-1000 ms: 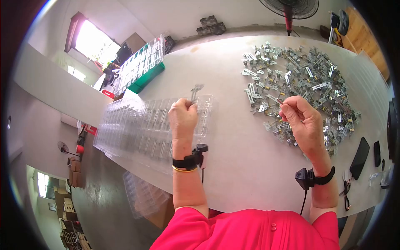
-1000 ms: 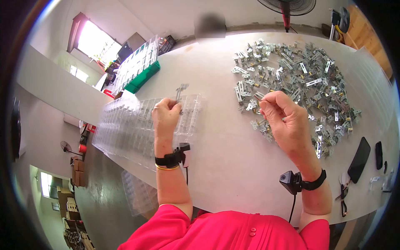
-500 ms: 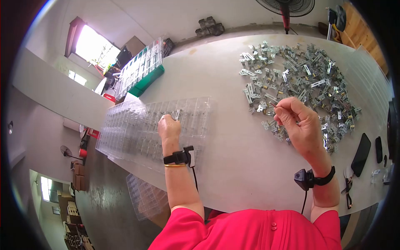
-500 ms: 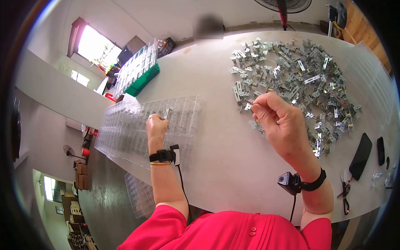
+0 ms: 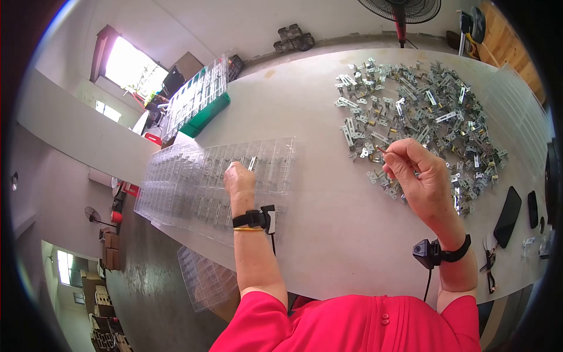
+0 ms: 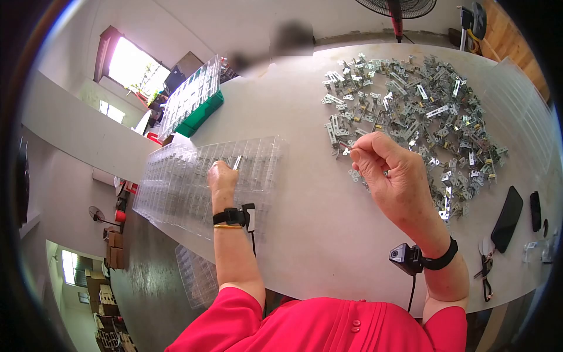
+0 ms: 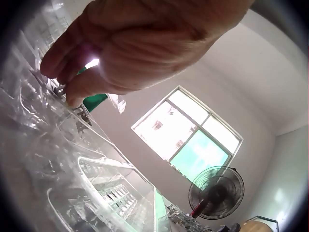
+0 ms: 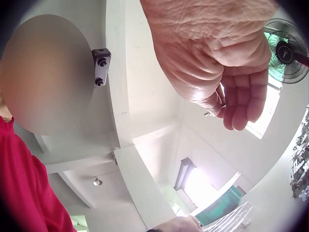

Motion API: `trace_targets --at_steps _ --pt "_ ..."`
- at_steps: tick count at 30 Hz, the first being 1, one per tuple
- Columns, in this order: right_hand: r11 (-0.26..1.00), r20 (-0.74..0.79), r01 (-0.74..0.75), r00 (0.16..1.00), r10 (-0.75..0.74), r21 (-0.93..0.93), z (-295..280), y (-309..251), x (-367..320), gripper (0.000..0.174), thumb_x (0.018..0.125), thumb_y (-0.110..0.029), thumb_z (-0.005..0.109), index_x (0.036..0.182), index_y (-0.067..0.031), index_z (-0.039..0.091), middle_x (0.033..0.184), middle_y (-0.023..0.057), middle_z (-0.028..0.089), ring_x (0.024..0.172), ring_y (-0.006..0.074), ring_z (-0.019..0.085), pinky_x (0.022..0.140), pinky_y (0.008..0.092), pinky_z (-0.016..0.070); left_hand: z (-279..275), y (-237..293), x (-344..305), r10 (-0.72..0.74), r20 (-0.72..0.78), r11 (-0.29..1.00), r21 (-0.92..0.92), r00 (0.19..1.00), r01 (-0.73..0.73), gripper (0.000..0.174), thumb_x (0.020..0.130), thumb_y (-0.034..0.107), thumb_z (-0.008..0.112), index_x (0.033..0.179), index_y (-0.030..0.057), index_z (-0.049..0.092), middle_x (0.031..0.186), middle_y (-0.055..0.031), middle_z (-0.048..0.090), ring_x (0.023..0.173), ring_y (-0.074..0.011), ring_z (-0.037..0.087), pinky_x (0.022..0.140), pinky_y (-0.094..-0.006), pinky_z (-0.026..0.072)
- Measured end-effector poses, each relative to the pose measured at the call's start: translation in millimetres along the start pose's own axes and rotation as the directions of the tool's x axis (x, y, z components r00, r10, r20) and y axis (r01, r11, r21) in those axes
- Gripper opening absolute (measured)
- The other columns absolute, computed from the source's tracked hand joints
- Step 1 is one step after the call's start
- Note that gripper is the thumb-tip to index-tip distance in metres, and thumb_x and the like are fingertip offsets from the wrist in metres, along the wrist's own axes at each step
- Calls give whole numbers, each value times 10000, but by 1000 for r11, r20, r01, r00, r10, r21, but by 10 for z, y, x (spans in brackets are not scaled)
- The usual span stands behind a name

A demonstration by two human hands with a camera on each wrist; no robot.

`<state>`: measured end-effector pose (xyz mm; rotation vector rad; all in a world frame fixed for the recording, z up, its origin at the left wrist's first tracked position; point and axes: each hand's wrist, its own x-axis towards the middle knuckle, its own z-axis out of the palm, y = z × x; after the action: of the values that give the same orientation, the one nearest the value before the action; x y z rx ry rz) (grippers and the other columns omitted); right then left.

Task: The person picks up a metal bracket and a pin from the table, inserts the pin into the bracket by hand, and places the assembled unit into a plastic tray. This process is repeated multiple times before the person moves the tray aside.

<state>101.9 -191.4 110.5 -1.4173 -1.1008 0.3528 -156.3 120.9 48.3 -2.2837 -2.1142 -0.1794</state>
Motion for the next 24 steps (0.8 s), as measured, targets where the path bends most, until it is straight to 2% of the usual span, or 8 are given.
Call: trace_targets --at_steps 5,11,13,15,17,18,20,24 --pt "1000 -47 26 999 -26 8 -36 28 17 66 988 -86 616 964 -24 615 758 18 630 710 65 594 656 235 495 2 53 -50 31 0 1000 -3 1000 -31 208 813 107 673 982 -3 723 1061 -233 711 1048 -382 684 904 -423 558" --pt "998 -134 22 991 -13 66 -83 20 42 71 994 -92 610 970 -26 620 760 6 630 709 58 603 653 223 497 -530 649 -671 244 -187 962 -78 952 -262 211 851 160 661 970 -4 722 966 -205 722 944 -357 705 817 -428 557" --pt "997 -150 27 989 -15 77 -105 8 44 70 996 -93 609 974 -28 622 764 3 633 710 57 606 650 219 498 -563 897 -858 381 -228 783 -435 896 -444 214 827 160 704 941 -19 732 865 -187 732 804 -284 724 741 -374 557" --pt "997 -172 22 985 -9 70 -124 4 41 68 997 -94 609 978 -31 623 776 2 641 717 51 613 644 210 498 -561 1174 -1041 488 -130 591 -678 863 -436 209 865 150 704 957 -37 721 801 -126 731 732 -160 692 678 -301 549" --pt "997 -179 17 984 -3 77 -130 -6 35 65 996 -91 610 976 -31 623 779 5 643 721 50 617 642 210 498 -451 1426 -1179 562 0 404 -873 827 -274 196 901 133 684 975 -47 707 782 -73 700 695 -98 645 628 -260 536" --pt "996 -183 15 983 2 90 -131 -14 35 62 994 -89 612 974 -32 623 783 7 645 726 49 622 640 210 499 -368 1549 -1222 565 -3 396 -876 825 -275 196 901 133 684 975 -47 707 782 -73 700 695 -98 645 628 -260 536" --pt "997 -173 17 985 -4 74 -125 -28 30 59 994 -88 612 974 -33 623 780 5 644 726 51 624 641 211 502 -110 1736 -1212 607 118 278 -958 786 -71 214 913 152 677 1011 -38 692 793 -57 678 676 -101 637 605 -245 530" --pt "999 -155 23 988 -16 44 -127 -16 23 58 989 -89 617 987 -31 624 791 12 657 737 69 645 652 227 515 575 1924 -874 475 -19 295 -939 880 -180 218 918 176 676 992 -29 674 799 -59 668 666 -101 629 579 -249 527"
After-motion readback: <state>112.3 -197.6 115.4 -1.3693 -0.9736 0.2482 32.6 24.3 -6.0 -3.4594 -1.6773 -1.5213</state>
